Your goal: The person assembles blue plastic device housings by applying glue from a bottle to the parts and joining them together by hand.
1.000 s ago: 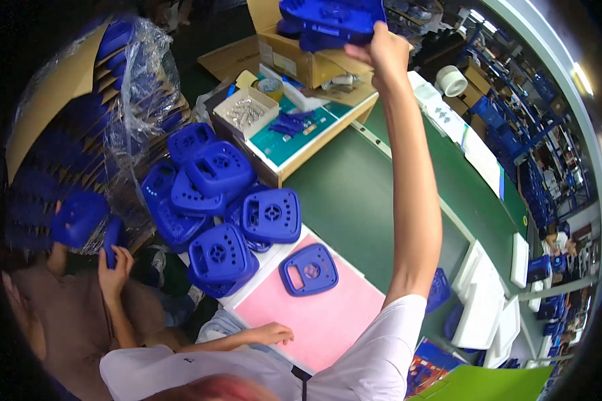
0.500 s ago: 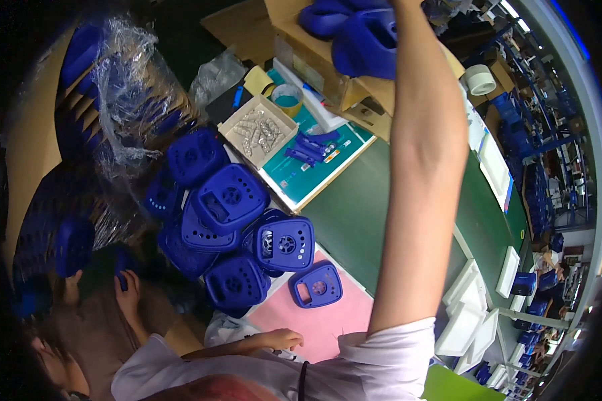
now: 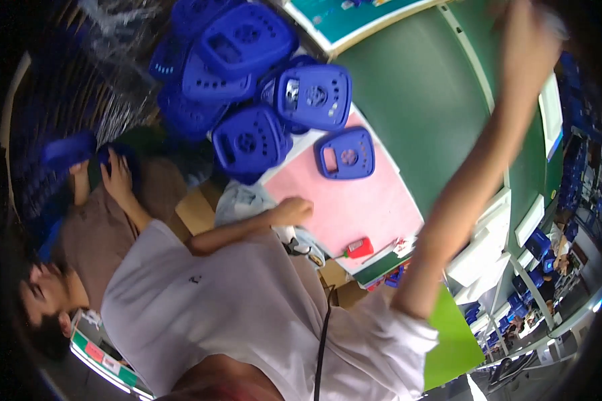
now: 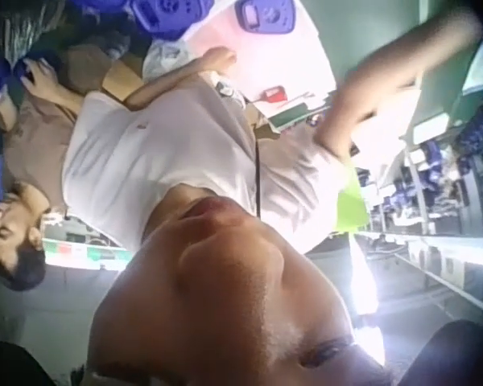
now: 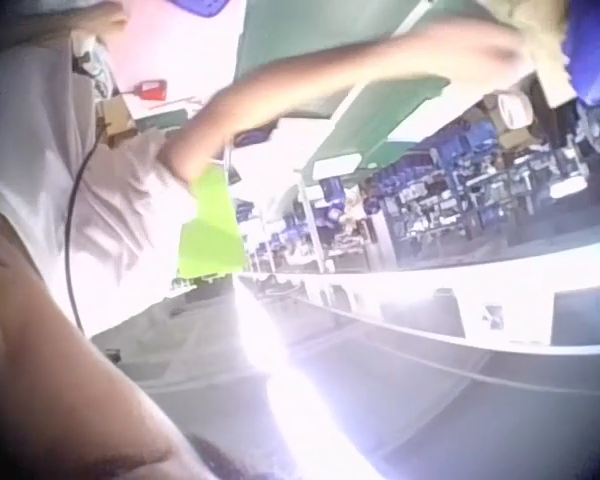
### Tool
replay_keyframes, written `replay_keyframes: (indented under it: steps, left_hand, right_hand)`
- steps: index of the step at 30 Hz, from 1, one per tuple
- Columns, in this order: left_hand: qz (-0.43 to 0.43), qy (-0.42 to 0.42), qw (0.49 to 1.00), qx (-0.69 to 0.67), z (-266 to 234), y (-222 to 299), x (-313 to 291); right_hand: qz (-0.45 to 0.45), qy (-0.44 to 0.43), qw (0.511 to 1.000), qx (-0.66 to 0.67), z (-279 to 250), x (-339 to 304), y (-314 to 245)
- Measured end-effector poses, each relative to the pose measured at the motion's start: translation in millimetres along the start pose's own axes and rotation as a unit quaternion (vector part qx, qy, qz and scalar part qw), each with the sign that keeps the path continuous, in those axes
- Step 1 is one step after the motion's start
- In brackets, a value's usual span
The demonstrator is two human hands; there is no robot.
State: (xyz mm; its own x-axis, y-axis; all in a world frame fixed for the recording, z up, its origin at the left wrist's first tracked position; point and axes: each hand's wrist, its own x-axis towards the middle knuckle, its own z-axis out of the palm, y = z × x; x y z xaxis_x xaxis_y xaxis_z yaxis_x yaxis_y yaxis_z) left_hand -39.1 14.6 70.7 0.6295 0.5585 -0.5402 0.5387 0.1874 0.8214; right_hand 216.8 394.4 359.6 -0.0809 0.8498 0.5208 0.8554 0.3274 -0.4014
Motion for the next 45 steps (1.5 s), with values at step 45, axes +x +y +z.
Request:
replay_keyframes:
  steps: [45]
  left_hand:
    - [0.269,0.196,0.933,0.137,69.0,-103.6,42.7]
  right_hand:
    - [0.103,0.018,0.977,-0.183,84.2,-708.3,-195.5]
